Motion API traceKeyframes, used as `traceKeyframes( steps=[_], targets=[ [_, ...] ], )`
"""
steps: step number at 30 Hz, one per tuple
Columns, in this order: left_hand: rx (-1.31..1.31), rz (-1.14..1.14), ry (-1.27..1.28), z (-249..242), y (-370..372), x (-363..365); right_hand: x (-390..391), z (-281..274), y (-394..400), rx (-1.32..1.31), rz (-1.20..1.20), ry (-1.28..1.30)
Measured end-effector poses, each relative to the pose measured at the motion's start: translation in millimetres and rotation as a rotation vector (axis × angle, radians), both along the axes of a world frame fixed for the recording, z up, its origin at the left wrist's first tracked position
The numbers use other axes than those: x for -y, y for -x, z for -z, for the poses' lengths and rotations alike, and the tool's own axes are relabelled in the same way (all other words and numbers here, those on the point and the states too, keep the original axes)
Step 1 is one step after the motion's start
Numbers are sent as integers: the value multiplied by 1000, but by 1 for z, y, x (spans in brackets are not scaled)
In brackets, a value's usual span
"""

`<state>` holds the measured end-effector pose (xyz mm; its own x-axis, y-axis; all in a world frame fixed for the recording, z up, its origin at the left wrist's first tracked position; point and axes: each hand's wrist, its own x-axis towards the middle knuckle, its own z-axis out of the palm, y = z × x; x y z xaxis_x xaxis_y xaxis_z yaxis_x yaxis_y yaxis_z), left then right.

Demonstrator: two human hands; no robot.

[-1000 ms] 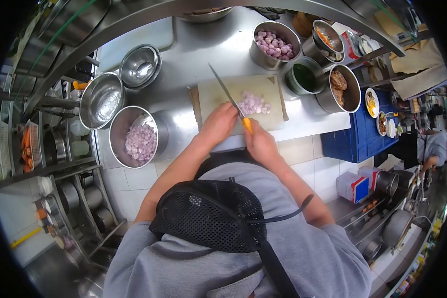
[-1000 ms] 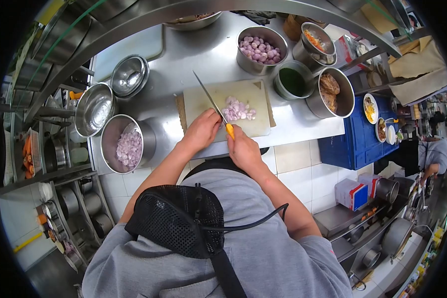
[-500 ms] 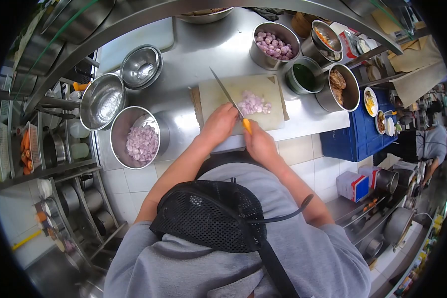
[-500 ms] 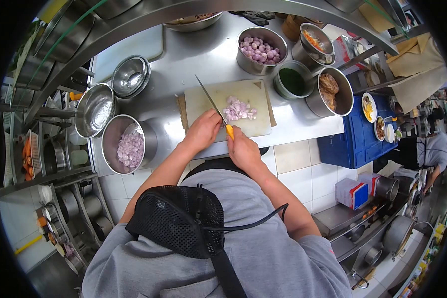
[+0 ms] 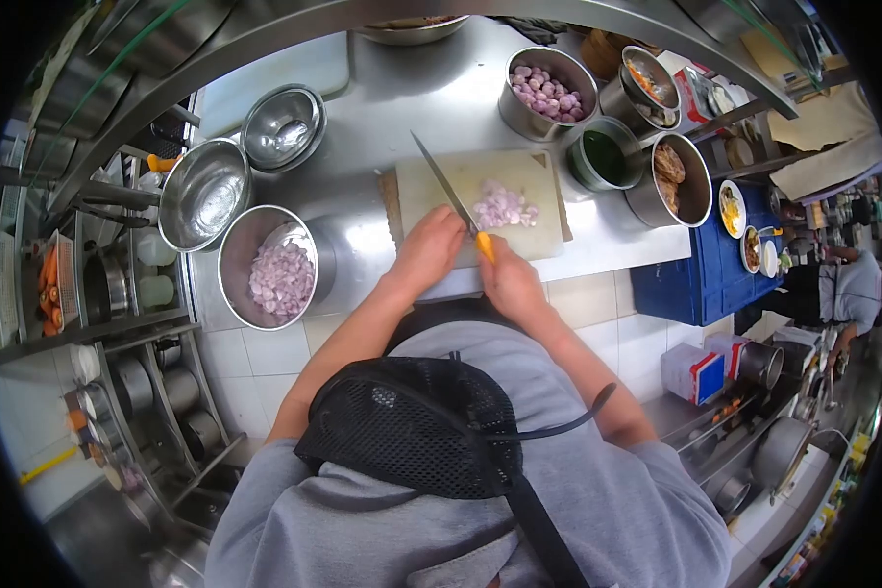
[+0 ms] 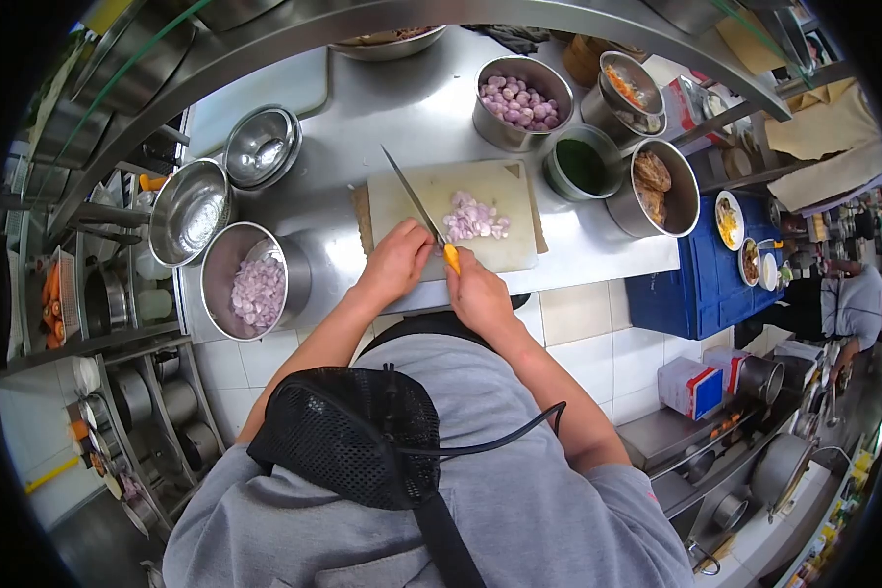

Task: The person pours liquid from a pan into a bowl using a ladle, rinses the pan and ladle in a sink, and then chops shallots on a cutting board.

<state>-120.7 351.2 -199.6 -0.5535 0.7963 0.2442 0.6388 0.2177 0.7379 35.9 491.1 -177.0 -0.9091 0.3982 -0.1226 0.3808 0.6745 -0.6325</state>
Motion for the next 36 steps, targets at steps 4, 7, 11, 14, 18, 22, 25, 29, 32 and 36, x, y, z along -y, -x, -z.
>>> traceKeyframes(
  steps=[4, 7, 11, 14, 18, 22, 25, 29, 32, 36],
  targets=[
    [10, -123, -5, 3, -4, 20, -4, -18, 0, -2, 13, 109],
    [-83, -219, -26, 6, -10, 44, -8, 1, -13, -70, -105, 148],
    [-178, -209, 59, 3, -26, 54, -18, 11, -11, -43, 19, 156],
    [-162, -159, 7, 2, -33, 39, -43, 11, -7, -96, 96, 206],
    [-227, -34, -44, -16, -36, 6, -67, -22, -6, 91, 227, 695],
    [-264, 219, 87, -26, -32, -27, -72, -29, -12, 61, 256, 956],
    [-288, 204, 156, -17, -30, -37, -74, -29, -17, 24, 295, 946],
    [-306, 137, 261, -12, -28, -36, -74, -29, -32, -70, 291, 464],
    [-245, 96, 130, -19, -30, -36, -64, -36, -36, -196, 204, -16],
    [-308, 161, 83, -34, -28, -37, -63, -30, -39, -198, 141, -238]
  ],
)
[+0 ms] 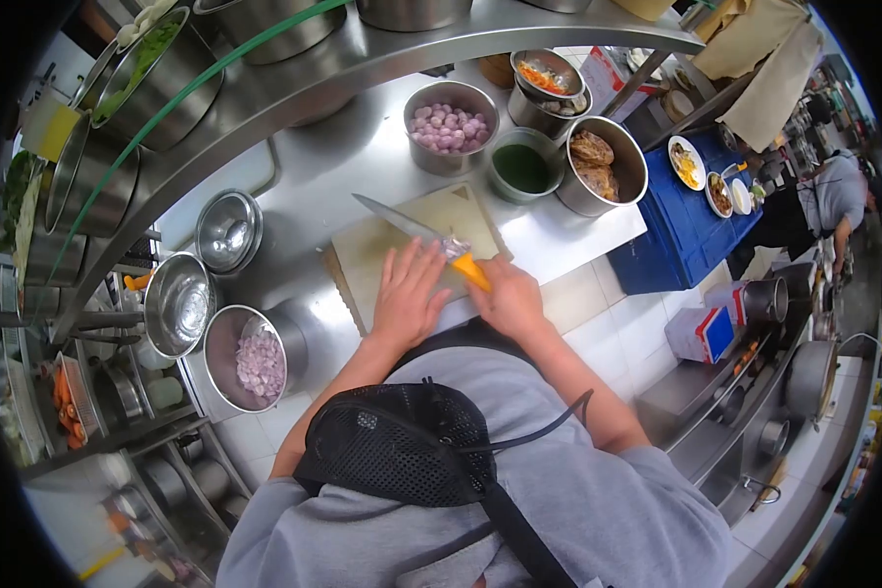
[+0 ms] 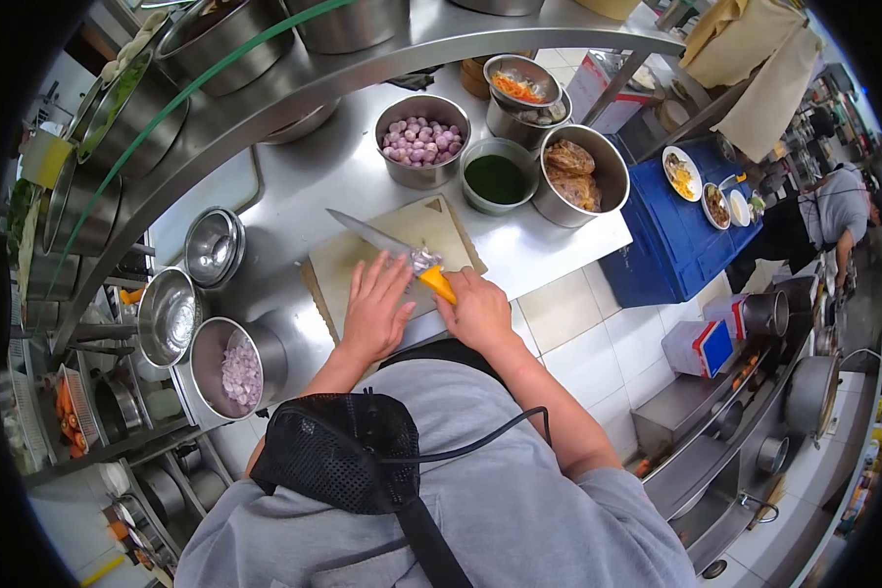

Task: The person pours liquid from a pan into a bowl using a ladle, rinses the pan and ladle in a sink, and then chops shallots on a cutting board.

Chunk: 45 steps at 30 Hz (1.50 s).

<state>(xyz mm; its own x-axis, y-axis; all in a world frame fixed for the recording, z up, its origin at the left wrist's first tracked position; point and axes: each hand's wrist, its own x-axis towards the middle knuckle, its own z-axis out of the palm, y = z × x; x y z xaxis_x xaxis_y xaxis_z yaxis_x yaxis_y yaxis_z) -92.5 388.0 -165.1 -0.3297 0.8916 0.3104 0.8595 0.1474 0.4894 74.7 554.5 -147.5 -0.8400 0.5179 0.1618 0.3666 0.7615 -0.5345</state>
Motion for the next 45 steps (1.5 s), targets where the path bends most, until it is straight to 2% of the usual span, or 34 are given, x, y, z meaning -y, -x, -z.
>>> traceKeyframes(
  steps=[7, 13, 20, 22, 23, 24, 25, 27, 28, 30, 32, 34, 36, 38, 39, 40, 42, 44, 45],
  targets=[
    [-124, 102, 124, -2, 8, -13, -10, 6, -3, 17, -37, -29],
    [-89, 107, 228, -2, 11, -30, -8, 5, -5, 40, -70, -15],
    [-90, 73, 148, -1, 24, -50, 0, 6, -8, 52, -165, 21],
    [-122, -23, 46, -6, 34, -49, 5, 4, -8, 82, -199, 50],
    [-123, -33, 48, -11, 38, -41, 9, 5, -8, 73, -184, 156],
    [-103, -135, -32, -16, 43, -30, 13, 5, -7, 66, -172, 263],
    [-87, -240, -112, -20, 48, -18, 15, 10, -6, 64, -188, 265],
    [-65, -349, -137, -5, 53, 15, 17, 23, -3, 119, -200, 494],
    [-37, -443, -166, 4, 51, 31, 19, 23, 1, 118, -222, 493],
    [13, -500, -175, 20, 40, 62, 24, 23, 7, 170, -182, 740],
    [64, -564, -192, 35, 25, 87, 23, 36, 12, 164, -222, 761],
    [176, -620, -134, 47, 6, 104, 23, 44, 15, 185, -133, 708],
    [151, -656, -160, 48, -7, 114, 21, 39, 18, 201, -123, 683],
    [330, -662, -79, 46, -18, 127, 16, 32, 20, 128, -37, 785],
    [293, -631, -71, 49, -19, 132, 13, 27, 19, 90, -34, 646],
    [298, -650, -74, 45, -19, 134, 11, 28, 20, 101, -51, 644],
    [281, -562, -15, 38, -20, 135, 3, 29, 18, -156, -61, 161],
    [342, -585, -15, 40, -22, 134, -7, 27, 15, -51, -9, 143],
    [393, -606, -17, 40, -22, 129, -14, 31, 16, -50, -2, 42]
  ],
)
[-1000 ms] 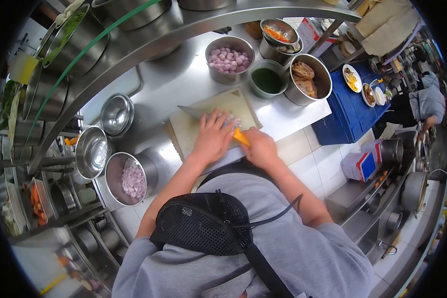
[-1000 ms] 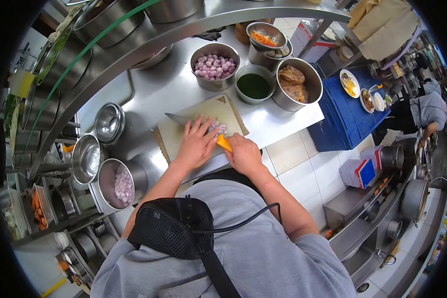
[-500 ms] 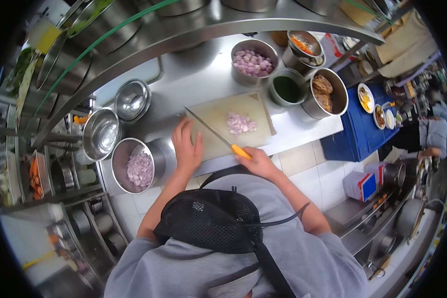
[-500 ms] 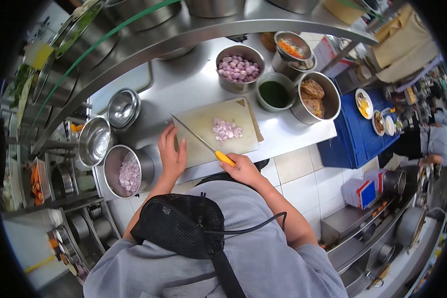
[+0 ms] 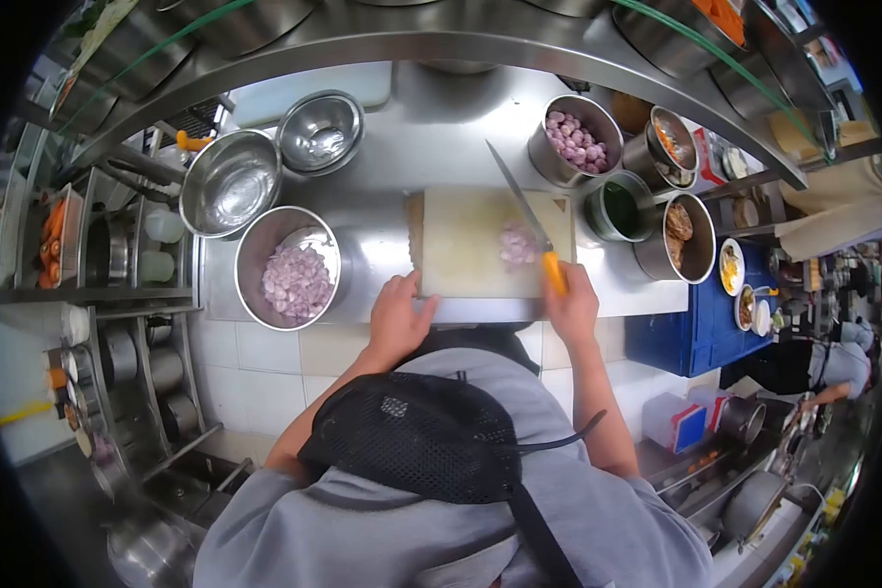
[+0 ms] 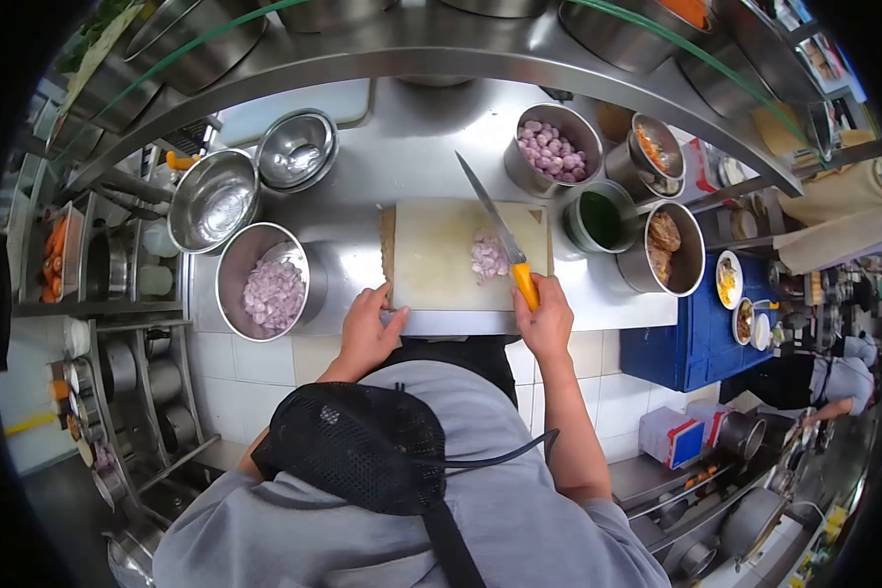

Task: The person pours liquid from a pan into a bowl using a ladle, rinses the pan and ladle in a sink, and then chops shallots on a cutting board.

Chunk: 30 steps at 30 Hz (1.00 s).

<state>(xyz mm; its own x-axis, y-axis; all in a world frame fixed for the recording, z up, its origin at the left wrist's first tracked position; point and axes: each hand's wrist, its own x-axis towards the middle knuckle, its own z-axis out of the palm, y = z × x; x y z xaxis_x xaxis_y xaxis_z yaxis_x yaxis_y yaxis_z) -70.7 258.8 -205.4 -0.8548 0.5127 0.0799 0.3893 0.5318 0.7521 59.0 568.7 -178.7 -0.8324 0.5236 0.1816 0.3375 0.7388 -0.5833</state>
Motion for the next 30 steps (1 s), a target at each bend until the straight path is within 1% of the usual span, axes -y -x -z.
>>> traceKeyframes(
  steps=[1, 3, 5, 9, 11, 13, 15, 16, 17, 18, 20, 21, 23, 24, 25, 26, 27, 29, 30],
  targets=[
    [7, 11, -13, 1, 1, -2, -6, 3, -1, 2, 10, -102],
    [-4, -6, -18, 2, 3, -2, -16, 8, -4, 41, 36, -124],
    [-19, 4, -36, 2, 0, -3, -22, 14, -6, -31, 26, -193],
    [-8, -33, -75, 0, -10, -3, -31, 20, -7, -25, 18, -123],
    [-2, -35, -80, 11, -18, -3, -32, 15, -8, 53, 18, -48],
    [84, -285, -206, 45, -24, 6, -37, 15, -6, 84, 13, -58],
    [472, -261, -400, 54, -27, 34, -39, 14, -8, 71, 6, -61],
    [735, -259, -299, 14, -26, 43, -40, 13, -8, 93, 3, -36],
    [991, -256, -188, -40, -28, 51, -42, 12, -8, 69, 13, -39],
    [972, -246, -186, -58, -32, 58, -42, 13, -9, 69, 15, -28],
    [1601, -44, -1005, -86, -50, 70, -41, 13, -12, 53, 9, 10],
    [1600, -38, -994, -102, -58, 68, -39, 13, -16, 48, 18, 14],
    [1741, 88, -1105, -133, -65, 46, -42, 15, -17, 35, 24, 62],
    [1720, 115, -1108, -134, -67, 37, -43, 16, -17, 53, 25, 85],
    [1823, 201, -1167, -133, -72, 33, -45, 15, -18, 24, 22, 71],
    [1926, 289, -1222, -132, -77, 29, -47, 15, -20, 50, 14, 97],
    [1904, 310, -1224, -130, -80, 26, -48, 15, -22, 80, 6, 124],
    [2006, 307, -1206, -128, -82, 17, -53, 20, -28, 60, -18, 112],
    [1948, 295, -1130, -128, -83, 14, -56, 24, -31, 67, -39, 111]
  ],
)
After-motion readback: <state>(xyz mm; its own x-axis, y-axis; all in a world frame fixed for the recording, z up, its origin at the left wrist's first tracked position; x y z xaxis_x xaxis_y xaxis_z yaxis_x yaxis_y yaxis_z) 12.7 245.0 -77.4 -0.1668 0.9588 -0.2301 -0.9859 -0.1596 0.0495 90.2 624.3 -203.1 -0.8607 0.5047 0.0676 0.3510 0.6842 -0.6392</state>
